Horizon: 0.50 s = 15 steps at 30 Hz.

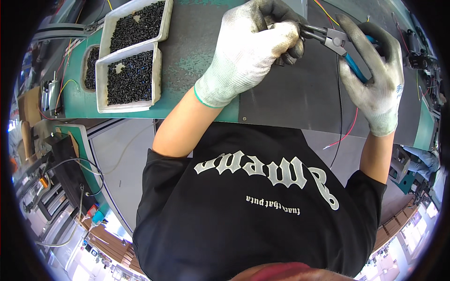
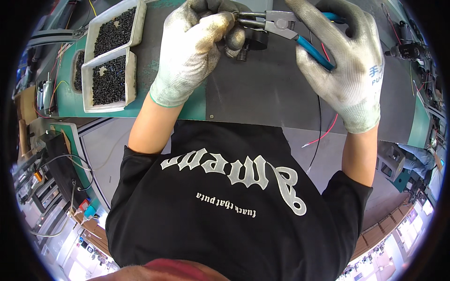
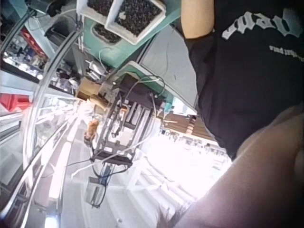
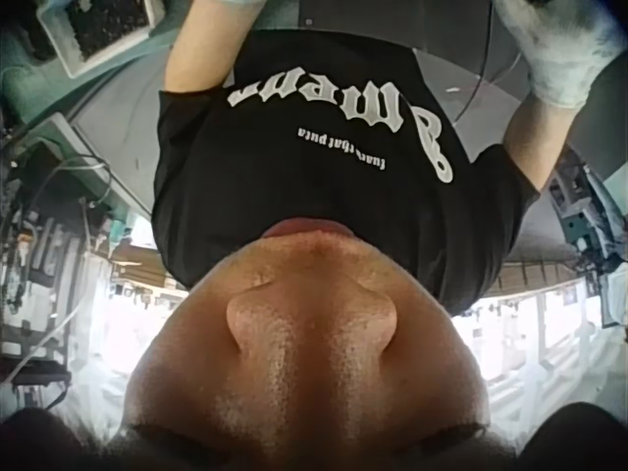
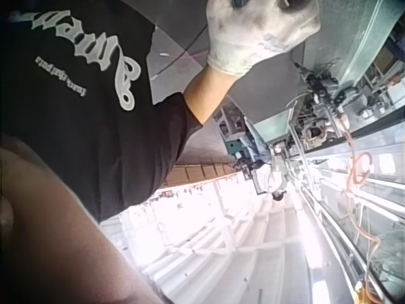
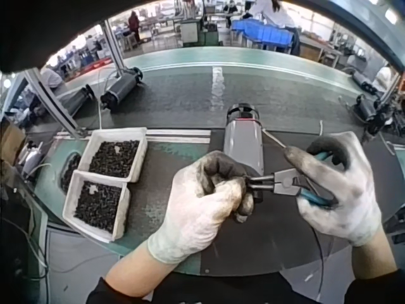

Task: Manually assembling electric motor components using power tools and pliers on an assembly line.

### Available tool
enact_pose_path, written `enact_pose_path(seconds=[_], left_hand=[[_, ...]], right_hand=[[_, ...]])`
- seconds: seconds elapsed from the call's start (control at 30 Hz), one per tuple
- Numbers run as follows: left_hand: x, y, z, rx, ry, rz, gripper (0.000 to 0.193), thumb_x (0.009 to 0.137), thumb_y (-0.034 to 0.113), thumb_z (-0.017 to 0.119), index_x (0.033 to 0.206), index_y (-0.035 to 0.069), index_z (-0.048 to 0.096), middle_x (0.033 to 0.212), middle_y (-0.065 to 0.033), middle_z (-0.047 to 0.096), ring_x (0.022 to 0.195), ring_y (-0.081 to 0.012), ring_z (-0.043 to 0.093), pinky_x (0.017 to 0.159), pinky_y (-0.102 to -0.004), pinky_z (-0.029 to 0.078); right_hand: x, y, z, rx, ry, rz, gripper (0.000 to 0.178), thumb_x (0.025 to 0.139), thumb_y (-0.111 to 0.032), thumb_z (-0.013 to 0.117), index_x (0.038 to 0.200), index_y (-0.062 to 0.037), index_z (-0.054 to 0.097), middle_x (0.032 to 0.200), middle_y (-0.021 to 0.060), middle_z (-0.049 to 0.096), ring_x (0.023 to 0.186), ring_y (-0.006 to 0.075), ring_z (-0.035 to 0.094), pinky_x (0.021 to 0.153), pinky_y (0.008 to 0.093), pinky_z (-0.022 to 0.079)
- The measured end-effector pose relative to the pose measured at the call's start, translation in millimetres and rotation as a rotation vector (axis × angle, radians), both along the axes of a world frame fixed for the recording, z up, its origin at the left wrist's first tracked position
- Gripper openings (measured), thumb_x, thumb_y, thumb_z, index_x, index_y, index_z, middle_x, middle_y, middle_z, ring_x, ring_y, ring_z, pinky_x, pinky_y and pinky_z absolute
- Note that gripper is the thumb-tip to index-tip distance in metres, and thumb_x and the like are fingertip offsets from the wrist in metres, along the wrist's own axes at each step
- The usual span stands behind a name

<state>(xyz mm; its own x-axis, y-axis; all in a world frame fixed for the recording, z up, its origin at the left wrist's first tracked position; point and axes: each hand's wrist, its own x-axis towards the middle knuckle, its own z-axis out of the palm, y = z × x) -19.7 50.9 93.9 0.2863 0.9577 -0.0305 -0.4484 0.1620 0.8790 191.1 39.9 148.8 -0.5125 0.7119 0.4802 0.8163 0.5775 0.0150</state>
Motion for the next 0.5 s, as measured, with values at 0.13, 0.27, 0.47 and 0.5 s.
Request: enact_pose_path(seconds=[0.13, 0.27, 0.47, 0.5], left_hand=[[-0.6, -1.1, -0.6, 0.010, 0.056, 0.005, 0.013, 0.091, 0.009, 0.058, 0.095, -0.003, 0.056, 0.075, -0.0078, 0.062, 0.064, -0.0105, 0.057, 0.058, -0.0220, 0.048], [-1.9, -2.3, -2.0, 0.001, 0.021, 0.020, 0.013, 0.090, 0.010, 0.058, 0.094, -0.002, 0.055, 0.075, -0.0075, 0.062, 0.063, -0.0103, 0.056, 0.059, -0.0219, 0.047], [-0.8, -2.2, -0.7, 0.023, 0.054, 0.020, 0.011, 0.090, 0.009, 0.057, 0.092, -0.002, 0.055, 0.074, -0.0072, 0.062, 0.063, -0.0097, 0.056, 0.059, -0.0216, 0.047], [-0.3, -0.8, 0.3, 0.007, 0.028, 0.014, 0.010, 0.090, 0.009, 0.057, 0.092, -0.001, 0.056, 0.074, -0.0069, 0.062, 0.063, -0.0095, 0.055, 0.059, -0.0215, 0.046]], right_hand=[[6.7, -1.3, -0.5, -0.029, 0.048, 0.013, 0.051, 0.067, -0.012, 0.071, 0.118, -0.0145, 0.069, 0.108, 0.0124, 0.060, 0.098, 0.0260, 0.059, 0.087, 0.0369, 0.050], [6.7, 0.8, -3.2, -0.036, 0.037, 0.034, 0.053, 0.067, -0.011, 0.071, 0.119, -0.0142, 0.068, 0.108, 0.0130, 0.060, 0.097, 0.0270, 0.059, 0.087, 0.0375, 0.050], [7.4, 2.1, -4.3, -0.022, 0.009, 0.061, 0.052, 0.068, -0.010, 0.070, 0.120, -0.0137, 0.068, 0.109, 0.0133, 0.060, 0.098, 0.0276, 0.059, 0.086, 0.0376, 0.051], [7.6, 2.9, -4.3, -0.050, 0.003, 0.036, 0.051, 0.068, -0.010, 0.070, 0.119, -0.0127, 0.067, 0.109, 0.0136, 0.060, 0.098, 0.0277, 0.059, 0.086, 0.0372, 0.051]])
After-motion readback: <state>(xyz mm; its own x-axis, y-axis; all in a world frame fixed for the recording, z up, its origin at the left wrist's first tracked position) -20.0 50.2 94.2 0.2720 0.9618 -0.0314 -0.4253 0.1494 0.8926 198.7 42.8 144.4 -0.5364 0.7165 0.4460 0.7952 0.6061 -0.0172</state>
